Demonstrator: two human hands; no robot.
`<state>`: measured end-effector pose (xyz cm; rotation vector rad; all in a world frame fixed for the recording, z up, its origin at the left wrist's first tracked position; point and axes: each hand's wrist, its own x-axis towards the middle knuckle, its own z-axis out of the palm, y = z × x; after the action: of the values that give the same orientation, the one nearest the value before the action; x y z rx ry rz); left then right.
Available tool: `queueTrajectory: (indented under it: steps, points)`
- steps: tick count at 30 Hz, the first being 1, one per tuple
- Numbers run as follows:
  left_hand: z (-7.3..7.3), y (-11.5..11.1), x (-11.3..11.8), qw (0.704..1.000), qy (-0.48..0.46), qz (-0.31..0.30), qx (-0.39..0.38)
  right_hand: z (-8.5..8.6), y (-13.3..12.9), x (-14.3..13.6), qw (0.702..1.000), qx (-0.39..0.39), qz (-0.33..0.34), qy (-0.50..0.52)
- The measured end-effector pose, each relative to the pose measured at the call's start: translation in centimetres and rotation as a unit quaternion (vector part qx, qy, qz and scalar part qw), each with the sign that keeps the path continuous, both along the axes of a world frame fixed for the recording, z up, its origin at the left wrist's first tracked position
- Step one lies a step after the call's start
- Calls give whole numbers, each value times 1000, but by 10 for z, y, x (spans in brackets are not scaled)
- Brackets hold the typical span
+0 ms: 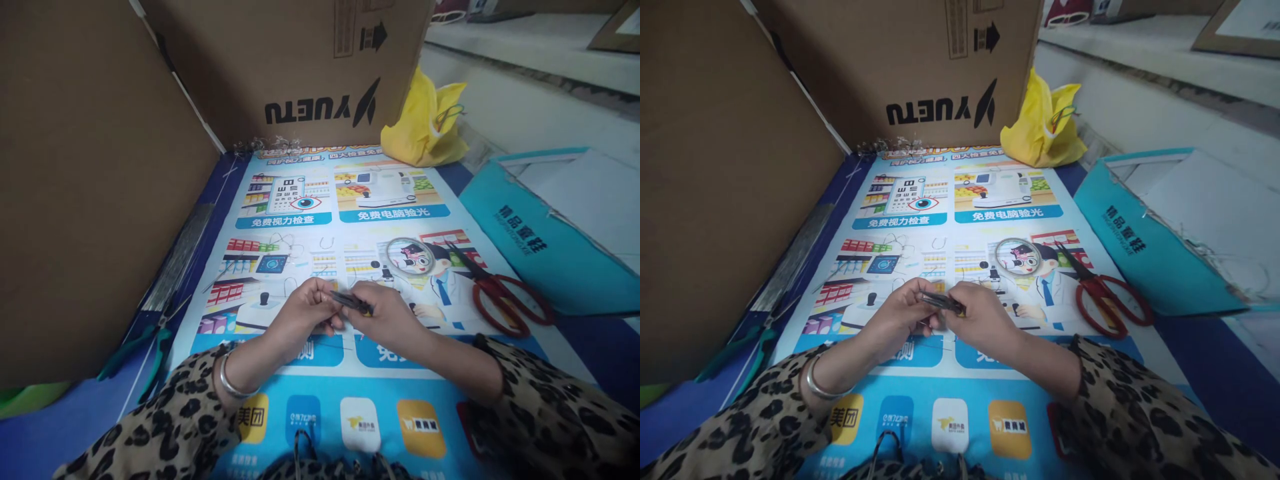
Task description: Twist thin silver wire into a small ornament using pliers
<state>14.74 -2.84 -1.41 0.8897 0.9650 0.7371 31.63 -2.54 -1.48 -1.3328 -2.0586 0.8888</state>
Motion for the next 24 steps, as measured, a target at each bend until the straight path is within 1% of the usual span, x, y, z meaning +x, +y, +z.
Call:
queueTrajectory:
  steps: [7,11,14,20,24]
  points:
    - [4,1,2,1000,20,-7,-7,-2,1,0,1000,-2,12,14]
    - [2,1,1,1000,15,-14,-2,-1,2,2,999,1,28,18]
    - [1,1,0,1000,7,-19,2,0,2,2,1000,9,27,12]
    - [3,2,-3,999,-4,-32,8,1,2,2,1000,5,-4,22]
    - [4,2,-5,1000,-13,-12,4,2,2,3,1000,-3,-19,16]
